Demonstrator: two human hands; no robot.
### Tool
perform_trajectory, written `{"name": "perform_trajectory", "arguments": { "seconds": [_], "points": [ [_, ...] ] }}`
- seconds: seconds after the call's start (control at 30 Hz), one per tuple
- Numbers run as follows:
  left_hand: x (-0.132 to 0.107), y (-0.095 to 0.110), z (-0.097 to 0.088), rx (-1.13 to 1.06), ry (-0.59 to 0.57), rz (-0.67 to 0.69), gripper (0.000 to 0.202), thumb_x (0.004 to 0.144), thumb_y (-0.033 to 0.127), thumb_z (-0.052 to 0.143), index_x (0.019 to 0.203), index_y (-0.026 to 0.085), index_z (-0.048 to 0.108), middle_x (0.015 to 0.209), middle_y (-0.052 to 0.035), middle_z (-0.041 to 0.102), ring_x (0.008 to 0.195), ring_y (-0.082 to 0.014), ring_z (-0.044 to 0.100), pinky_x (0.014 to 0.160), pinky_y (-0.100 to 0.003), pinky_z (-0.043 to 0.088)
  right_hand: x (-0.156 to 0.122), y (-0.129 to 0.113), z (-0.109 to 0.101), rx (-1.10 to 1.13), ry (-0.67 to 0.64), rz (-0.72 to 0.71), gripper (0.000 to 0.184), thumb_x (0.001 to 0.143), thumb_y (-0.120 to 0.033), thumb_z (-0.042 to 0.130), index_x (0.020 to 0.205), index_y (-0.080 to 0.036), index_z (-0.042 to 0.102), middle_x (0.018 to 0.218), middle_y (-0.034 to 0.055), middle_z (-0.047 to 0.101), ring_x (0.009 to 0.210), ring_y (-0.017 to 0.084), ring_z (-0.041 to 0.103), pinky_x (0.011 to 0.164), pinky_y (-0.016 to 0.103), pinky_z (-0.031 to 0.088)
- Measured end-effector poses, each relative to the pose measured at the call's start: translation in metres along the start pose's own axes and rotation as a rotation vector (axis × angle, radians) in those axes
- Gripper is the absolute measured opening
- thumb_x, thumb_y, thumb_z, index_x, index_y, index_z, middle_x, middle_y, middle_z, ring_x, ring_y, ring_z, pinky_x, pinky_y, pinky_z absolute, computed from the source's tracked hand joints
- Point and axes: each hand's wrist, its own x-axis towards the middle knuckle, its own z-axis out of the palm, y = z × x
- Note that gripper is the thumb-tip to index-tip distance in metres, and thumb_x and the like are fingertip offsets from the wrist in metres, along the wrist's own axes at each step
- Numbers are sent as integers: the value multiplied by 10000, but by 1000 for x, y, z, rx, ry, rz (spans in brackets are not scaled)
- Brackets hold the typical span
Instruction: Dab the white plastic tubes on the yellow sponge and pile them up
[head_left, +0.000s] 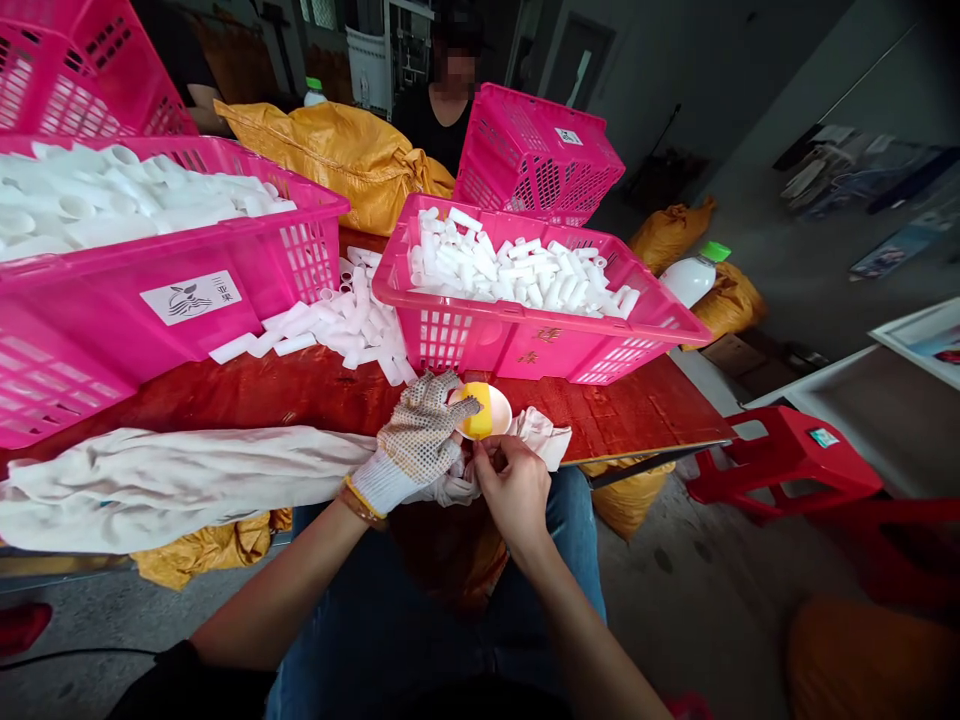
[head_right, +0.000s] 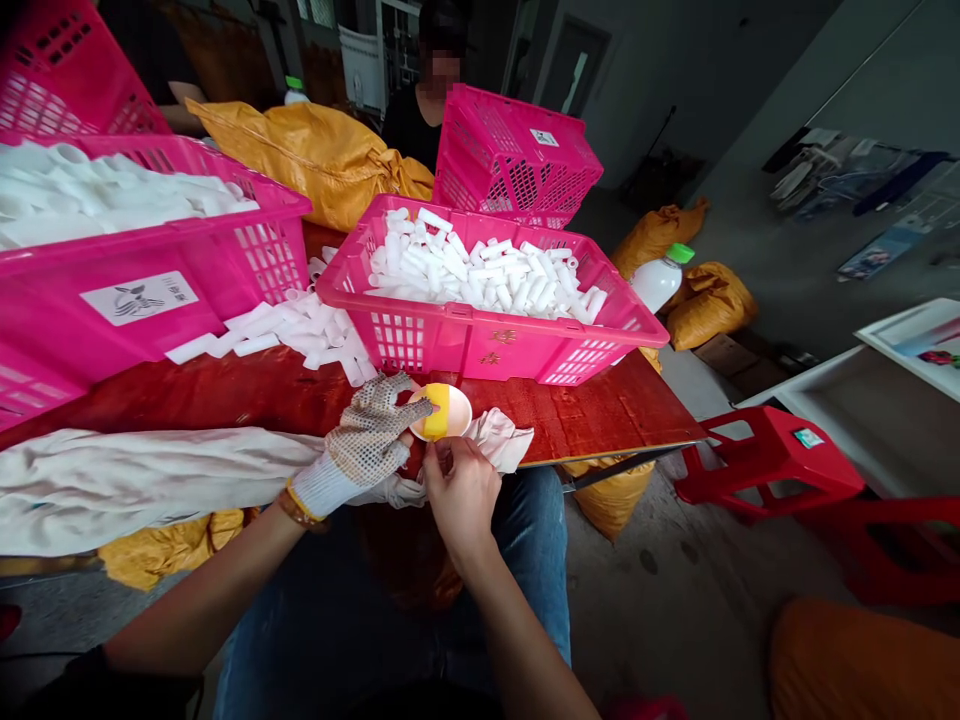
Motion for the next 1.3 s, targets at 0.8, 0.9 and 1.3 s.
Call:
{"name": "perform_trajectory", "arguments": {
  "seconds": [0.8,0.9,1.3],
  "points": [
    [-11,-2,18,215,-9,70,482,839,305,583,1315,286,658,1503,-91,521,1369,-372,474,1159,-549,372,5,12,-2,273,-5,70,296,841,-423,601,768,-161,717,569,-23,570,516,128,465,532,249,311],
    [-12,-1,17,194,3,86,463,869,288,537,1314,268,666,1423,-92,601,1353,-341,503,1172,-529,369,12,10,-6,142,-79,35,397,903,-489,550,754,-166,727,586,4,612,545,145,495,553,262,295],
    [-12,3,17,152,0,60,456,871,278,498,1285,220,678,1302,-105,675,1249,-324,578,1129,-529,420,21,11,13,329,57,109,299,764,-358,553,539,-167,604,490,-14,529,477,123,423,504,253,302]
  ]
}}
